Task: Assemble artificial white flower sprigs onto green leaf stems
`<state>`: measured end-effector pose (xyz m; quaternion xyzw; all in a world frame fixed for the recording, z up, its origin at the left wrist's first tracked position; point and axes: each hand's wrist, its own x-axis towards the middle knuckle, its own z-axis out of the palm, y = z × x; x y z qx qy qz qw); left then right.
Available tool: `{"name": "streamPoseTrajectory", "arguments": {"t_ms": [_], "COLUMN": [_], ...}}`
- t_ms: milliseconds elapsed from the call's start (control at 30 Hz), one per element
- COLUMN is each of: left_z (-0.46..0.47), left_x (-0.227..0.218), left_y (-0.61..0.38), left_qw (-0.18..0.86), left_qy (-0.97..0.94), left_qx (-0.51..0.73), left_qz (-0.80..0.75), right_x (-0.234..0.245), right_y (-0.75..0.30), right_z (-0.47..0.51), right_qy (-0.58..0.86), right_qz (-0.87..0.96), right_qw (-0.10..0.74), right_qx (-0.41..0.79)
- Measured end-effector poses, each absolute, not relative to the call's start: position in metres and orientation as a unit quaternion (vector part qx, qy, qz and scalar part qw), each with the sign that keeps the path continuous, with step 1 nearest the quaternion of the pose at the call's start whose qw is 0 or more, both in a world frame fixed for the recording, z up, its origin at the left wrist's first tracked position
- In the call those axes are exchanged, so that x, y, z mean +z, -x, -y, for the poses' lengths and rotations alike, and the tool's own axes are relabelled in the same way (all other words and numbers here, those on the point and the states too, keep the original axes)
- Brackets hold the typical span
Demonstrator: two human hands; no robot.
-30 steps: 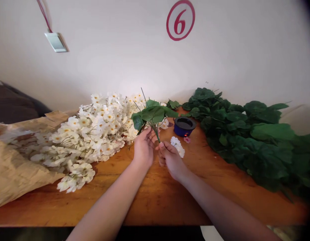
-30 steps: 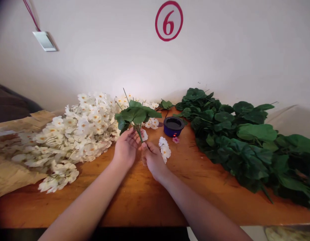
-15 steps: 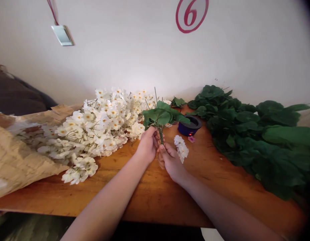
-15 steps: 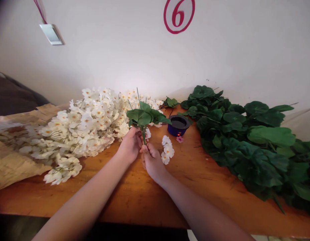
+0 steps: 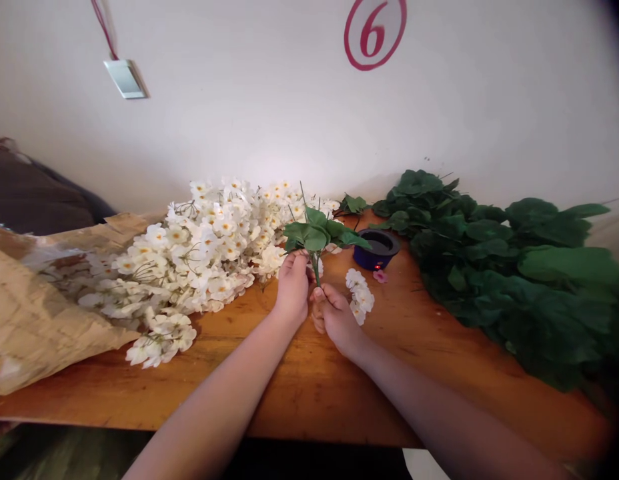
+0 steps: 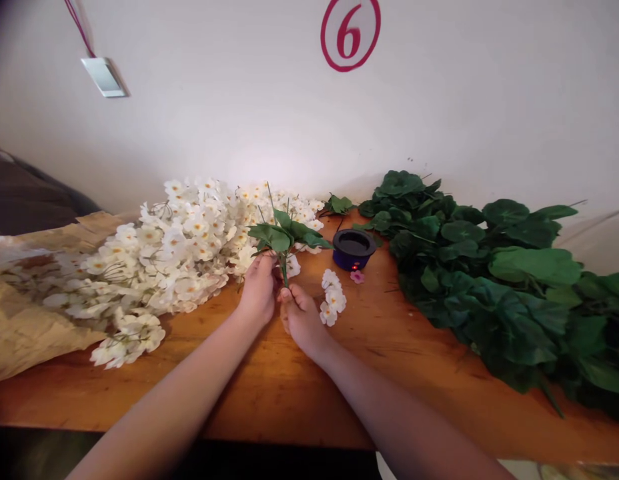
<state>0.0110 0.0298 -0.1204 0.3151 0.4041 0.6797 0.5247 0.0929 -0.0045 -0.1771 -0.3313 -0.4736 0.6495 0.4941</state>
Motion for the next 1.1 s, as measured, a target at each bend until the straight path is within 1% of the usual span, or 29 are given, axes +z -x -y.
{"name": "streamPoseTrajectory", "arguments": {"t_ms": [100, 267, 500, 733, 967, 1100], "left_z": [-0.029, -0.028, -0.027, -0.032, -0.034, -0.031], "left_x": [-0.120, -0.119, -0.115, -0.129, -0.138, -0.136], "left_y": [-0.011, -0.010, -0.008, -0.012, -0.012, -0.016], "left_qw": [0.535, 0.560, 0.538, 0.511, 0.528, 0.500], "left_qy": [-0.312, -0.307, -0.318, -0.353, -0.373, -0.358], "left_qx": [0.672, 0.681, 0.681, 0.677, 0.652, 0.676], "left_qz": [-0.406, -0.359, -0.381, -0.396, -0.396, -0.405], "right_x": [-0.178, -0.177, -0.179, -0.185, -0.181, -0.183], "right_y": [-0.093, -0.094, -0.094, -0.093, -0.093, -0.094], "right_z": [0.005, 0.003, 0.001, -0.001, 0.000, -0.001], "right_qy": [0.332, 0.341, 0.341, 0.353, 0.363, 0.364], "right_qz": [0.474, 0.487, 0.497, 0.488, 0.458, 0.468], "right_qw": [0.496, 0.503, 0.512, 0.516, 0.518, 0.525], "right_qx": [0.648, 0.627, 0.612, 0.609, 0.625, 0.610]}}
